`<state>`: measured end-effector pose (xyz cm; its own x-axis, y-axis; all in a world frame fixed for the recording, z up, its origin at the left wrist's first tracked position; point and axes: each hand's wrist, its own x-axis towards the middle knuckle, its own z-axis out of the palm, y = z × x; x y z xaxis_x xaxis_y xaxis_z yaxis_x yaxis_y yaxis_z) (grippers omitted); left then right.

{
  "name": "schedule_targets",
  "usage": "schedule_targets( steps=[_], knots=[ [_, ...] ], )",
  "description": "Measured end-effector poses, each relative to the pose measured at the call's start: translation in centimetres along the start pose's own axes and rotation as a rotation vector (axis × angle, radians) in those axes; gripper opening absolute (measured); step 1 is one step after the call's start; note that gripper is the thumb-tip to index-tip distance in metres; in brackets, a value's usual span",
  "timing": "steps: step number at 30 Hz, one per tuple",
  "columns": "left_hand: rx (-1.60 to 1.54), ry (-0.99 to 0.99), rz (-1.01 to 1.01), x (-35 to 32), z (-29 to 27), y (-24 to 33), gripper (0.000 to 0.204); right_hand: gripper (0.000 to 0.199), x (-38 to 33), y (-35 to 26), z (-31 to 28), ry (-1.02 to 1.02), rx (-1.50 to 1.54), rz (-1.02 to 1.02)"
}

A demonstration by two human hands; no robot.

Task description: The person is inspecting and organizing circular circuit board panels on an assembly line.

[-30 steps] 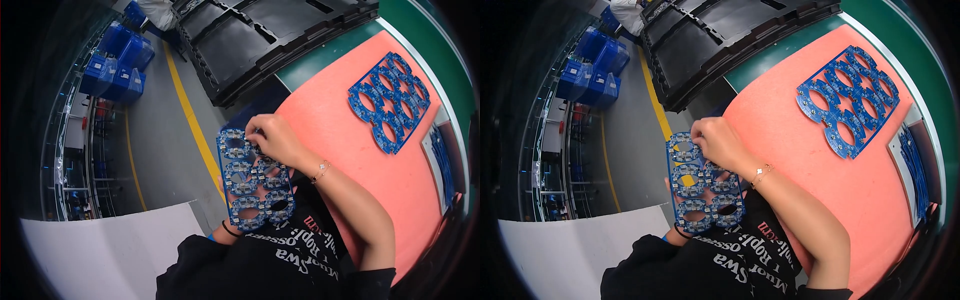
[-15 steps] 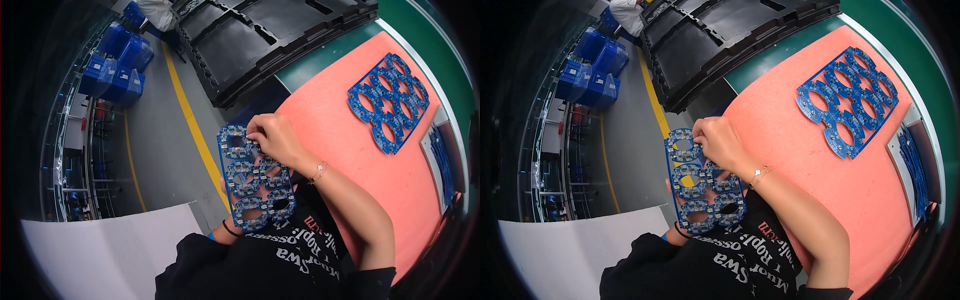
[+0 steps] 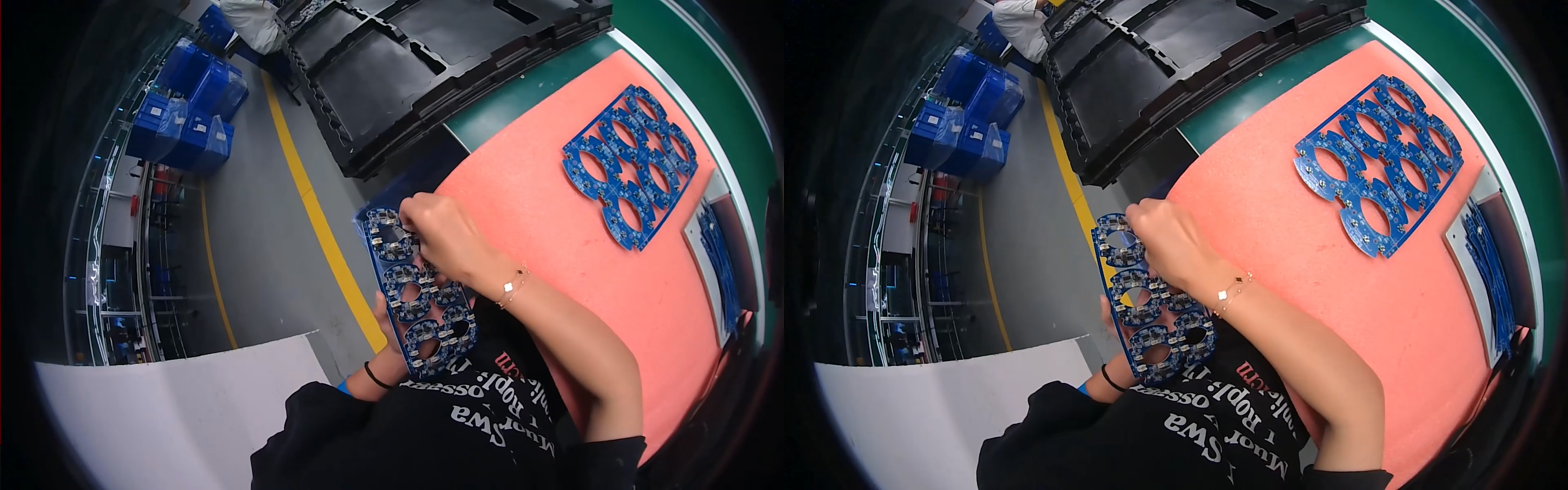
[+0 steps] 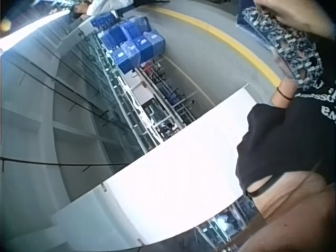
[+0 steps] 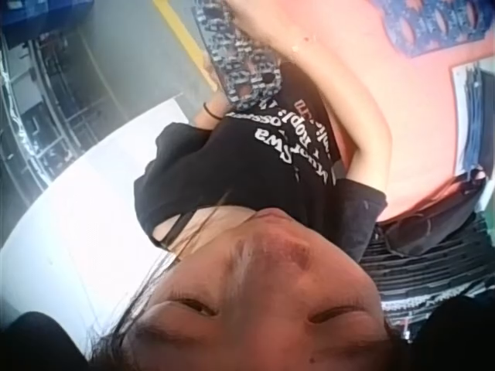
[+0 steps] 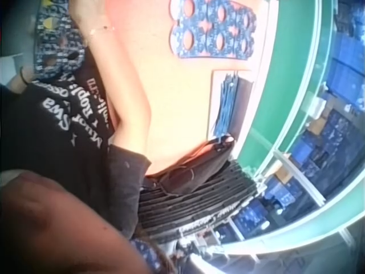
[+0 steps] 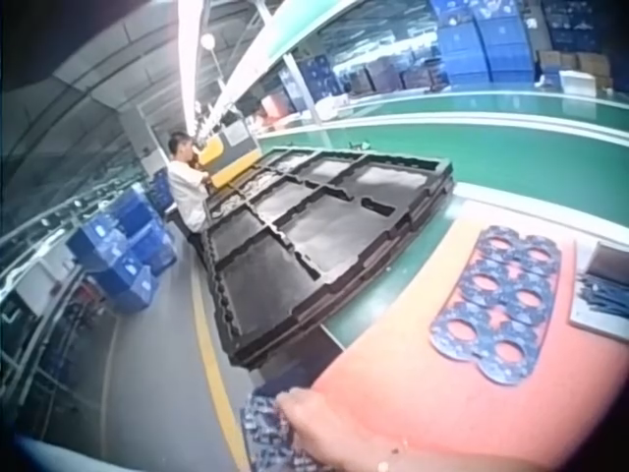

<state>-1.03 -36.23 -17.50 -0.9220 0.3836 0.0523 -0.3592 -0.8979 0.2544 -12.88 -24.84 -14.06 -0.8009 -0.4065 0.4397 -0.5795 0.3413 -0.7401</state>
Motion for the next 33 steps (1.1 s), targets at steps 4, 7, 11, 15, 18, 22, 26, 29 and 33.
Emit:
schedule_targets(
  steps=[4, 7, 11, 15, 18, 22, 26, 29, 33],
  knots=[
    [0.158, 0.349, -0.062, 1.1, 2.9, 0.5, 0.083, 0.008, 0.7, 0.4, -0.8, 0.075, 0.319, 0.21],
    [0.158, 0.375, -0.04, 1.1, 3.9, 0.8, 0.089, 0.009, 0.9, 0.7, -0.8, 0.137, 0.219, 0.166],
    [0.184, 0.281, -0.087, 1.1, 3.6, 1.4, 0.087, 0.011, 0.3, 0.9, -0.1, 0.075, 0.166, 0.072],
    [-0.172, 0.116, 0.006, 1.3, 4.2, 0.7, 0.091, 0.008, 0.3, 1.1, -0.2, 0.007, 0.074, 0.037],
    [-0.003, 0.109, -0.033, 1.1, 3.8, 0.9, 0.092, 0.007, 0.3, 1.0, -0.3, 0.009, 0.076, 0.046],
    [-0.199, 0.171, -0.003, 1.5, 4.9, 1.2, 0.094, 0.006, 0.4, 0.9, -0.5, 0.063, 0.153, 0.063],
    [-0.045, 0.158, 0.006, 1.4, 4.5, 1.5, 0.095, 0.007, 0.3, 0.6, -0.4, 0.114, 0.083, 0.036],
    [-0.196, 0.104, 0.022, 2.0, 5.7, 1.6, 0.096, 0.006, 0.0, 0.9, -0.4, 0.055, 0.049, 0.007],
    [-0.081, 0.206, 0.037, 1.6, 5.3, 2.0, 0.097, 0.005, 0.1, 1.4, -0.1, -0.035, 0.033, 0.066]
  ],
)
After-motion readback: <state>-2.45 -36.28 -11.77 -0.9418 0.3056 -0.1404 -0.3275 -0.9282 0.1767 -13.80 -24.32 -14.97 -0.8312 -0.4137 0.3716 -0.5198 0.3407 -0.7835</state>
